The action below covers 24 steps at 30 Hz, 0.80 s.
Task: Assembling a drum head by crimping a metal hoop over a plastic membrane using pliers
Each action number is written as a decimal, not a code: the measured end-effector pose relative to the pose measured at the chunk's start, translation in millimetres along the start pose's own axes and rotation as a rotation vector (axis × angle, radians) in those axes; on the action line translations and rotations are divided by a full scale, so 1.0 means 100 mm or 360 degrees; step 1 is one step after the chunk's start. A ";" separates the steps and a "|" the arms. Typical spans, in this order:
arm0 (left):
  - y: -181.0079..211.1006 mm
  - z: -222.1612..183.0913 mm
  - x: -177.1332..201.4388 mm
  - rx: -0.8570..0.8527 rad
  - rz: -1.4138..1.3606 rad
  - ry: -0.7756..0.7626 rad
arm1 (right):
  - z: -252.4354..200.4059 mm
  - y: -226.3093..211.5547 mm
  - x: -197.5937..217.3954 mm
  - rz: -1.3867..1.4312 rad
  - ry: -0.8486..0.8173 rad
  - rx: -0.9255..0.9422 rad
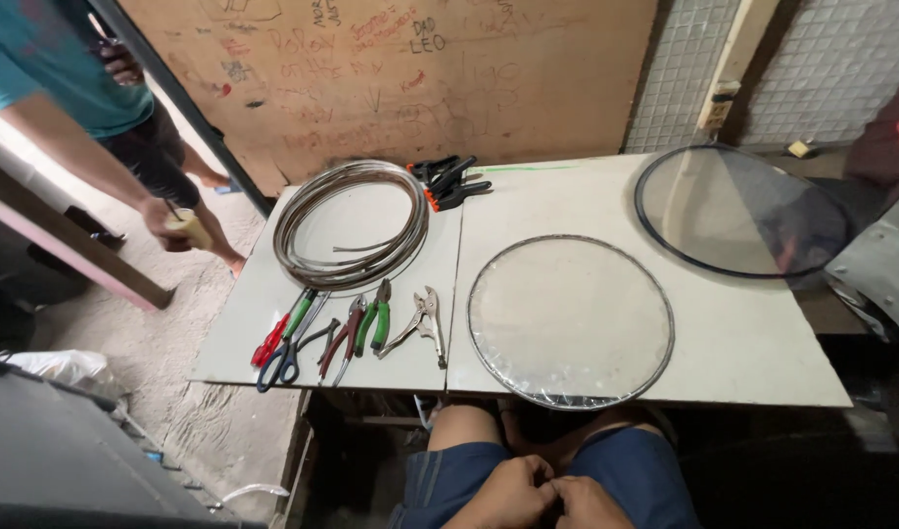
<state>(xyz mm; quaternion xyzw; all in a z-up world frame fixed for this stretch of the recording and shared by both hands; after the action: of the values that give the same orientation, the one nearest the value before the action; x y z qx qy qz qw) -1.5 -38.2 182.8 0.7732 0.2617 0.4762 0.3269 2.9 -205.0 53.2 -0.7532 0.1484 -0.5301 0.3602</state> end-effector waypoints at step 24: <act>-0.96 0.44 0.83 0.0514 -0.0404 0.0395 | 0.75 -0.09 -0.40 -0.0866 -0.0756 -0.0166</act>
<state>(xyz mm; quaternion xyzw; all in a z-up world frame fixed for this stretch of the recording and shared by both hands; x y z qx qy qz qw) 63.3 72.3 142.9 0.7119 0.4677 0.4747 0.2216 53.4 -145.9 18.0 -0.8845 -0.1184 -0.4085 0.1917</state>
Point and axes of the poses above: each hand's wrist, its own z-axis towards the middle knuckle, its own x-axis out of the back of the hand, y = z × x, the point moved 4 cm from there along z, towards the middle knuckle, and after that the axes turned 8 degrees about y, right-handed, at the moved point
